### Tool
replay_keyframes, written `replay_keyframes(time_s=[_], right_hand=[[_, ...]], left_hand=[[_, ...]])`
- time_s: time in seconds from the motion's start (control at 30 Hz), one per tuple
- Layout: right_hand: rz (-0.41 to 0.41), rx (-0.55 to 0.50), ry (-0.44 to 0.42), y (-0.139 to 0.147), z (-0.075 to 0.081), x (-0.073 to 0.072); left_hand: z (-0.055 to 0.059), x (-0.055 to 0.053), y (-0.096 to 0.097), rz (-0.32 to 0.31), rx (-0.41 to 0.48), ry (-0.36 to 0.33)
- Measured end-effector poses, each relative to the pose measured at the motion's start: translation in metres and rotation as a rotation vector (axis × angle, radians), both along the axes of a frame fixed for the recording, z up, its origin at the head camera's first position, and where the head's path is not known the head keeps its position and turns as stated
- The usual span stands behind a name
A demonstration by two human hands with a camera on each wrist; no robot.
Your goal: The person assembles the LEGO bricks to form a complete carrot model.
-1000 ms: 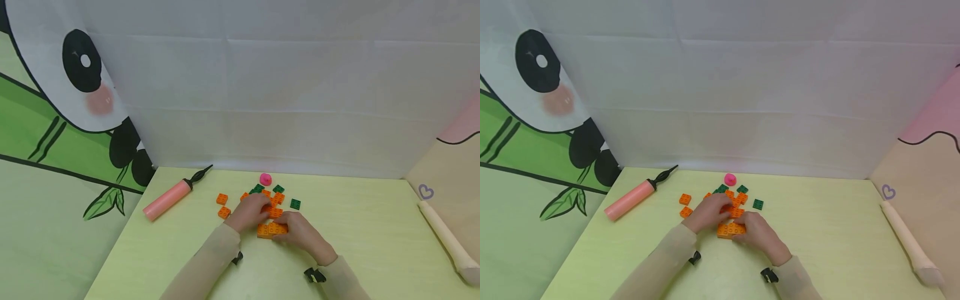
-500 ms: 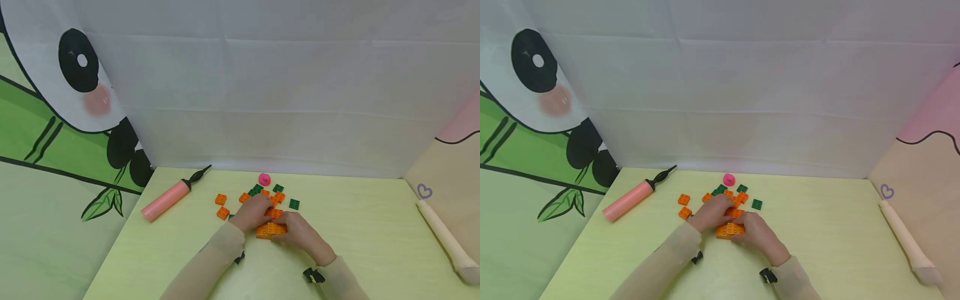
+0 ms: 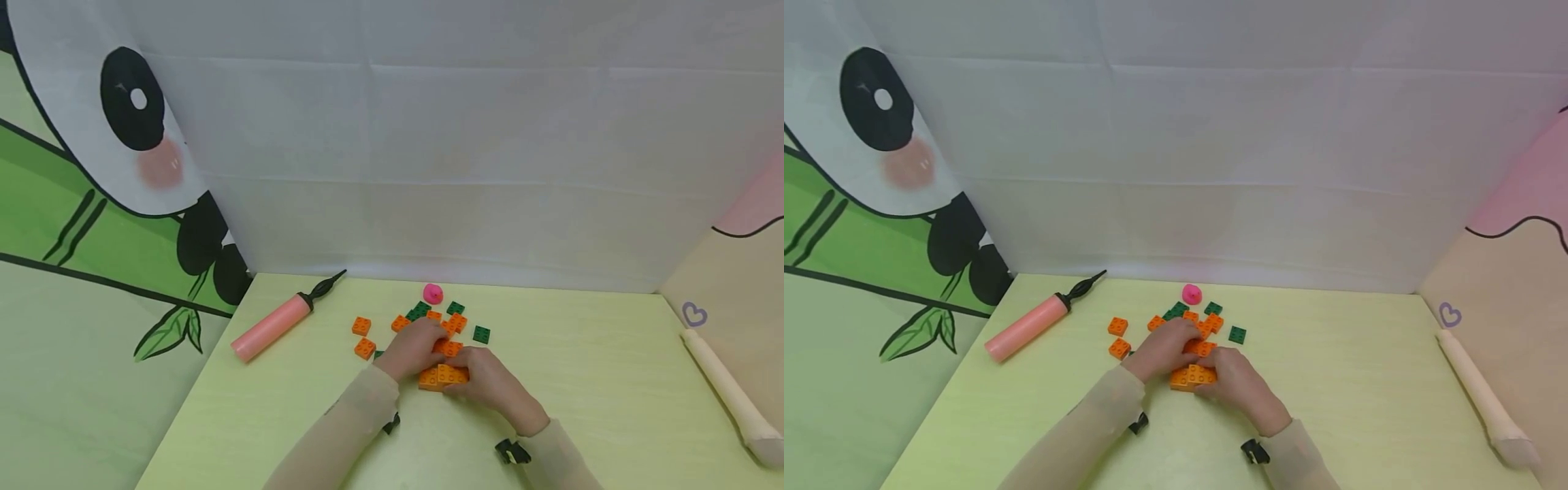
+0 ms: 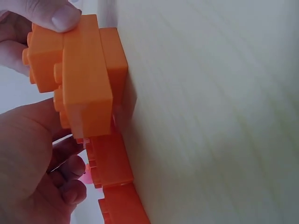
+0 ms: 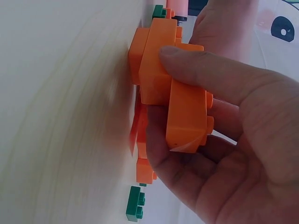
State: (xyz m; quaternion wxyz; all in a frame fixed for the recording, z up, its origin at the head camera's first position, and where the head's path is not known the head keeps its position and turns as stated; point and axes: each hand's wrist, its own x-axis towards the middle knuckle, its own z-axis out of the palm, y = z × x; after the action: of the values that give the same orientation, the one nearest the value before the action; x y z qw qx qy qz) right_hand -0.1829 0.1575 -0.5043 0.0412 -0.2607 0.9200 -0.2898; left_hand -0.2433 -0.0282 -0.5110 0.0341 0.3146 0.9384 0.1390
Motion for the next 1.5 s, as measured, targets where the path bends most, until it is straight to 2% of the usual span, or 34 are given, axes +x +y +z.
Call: replay_keyframes(time_s=[0.23, 0.57, 0.77, 0.97, 1.2, 1.5], right_hand=[[-0.006, 0.006, -0.017, 0.000, 0.000, 0.001], [-0.027, 0.017, -0.019, -0.001, 0.003, 0.002], [-0.029, 0.019, -0.029, -0.001, 0.004, 0.002], [-0.037, 0.024, -0.038, -0.002, 0.003, 0.002], [-0.045, 0.036, -0.052, -0.002, 0.003, 0.001], [-0.032, 0.019, -0.044, 0.000, 0.003, 0.001]], left_hand=[[0.005, 0.006, -0.012, 0.015, 0.096, -0.020], [0.015, 0.017, -0.034, 0.035, 0.225, -0.002], [0.017, 0.023, -0.051, 0.054, 0.273, -0.042], [0.017, 0.032, -0.059, 0.027, 0.277, -0.042], [0.014, 0.043, -0.063, 0.051, 0.268, -0.087], [0.008, 0.045, -0.060, 0.035, 0.262, -0.145]])
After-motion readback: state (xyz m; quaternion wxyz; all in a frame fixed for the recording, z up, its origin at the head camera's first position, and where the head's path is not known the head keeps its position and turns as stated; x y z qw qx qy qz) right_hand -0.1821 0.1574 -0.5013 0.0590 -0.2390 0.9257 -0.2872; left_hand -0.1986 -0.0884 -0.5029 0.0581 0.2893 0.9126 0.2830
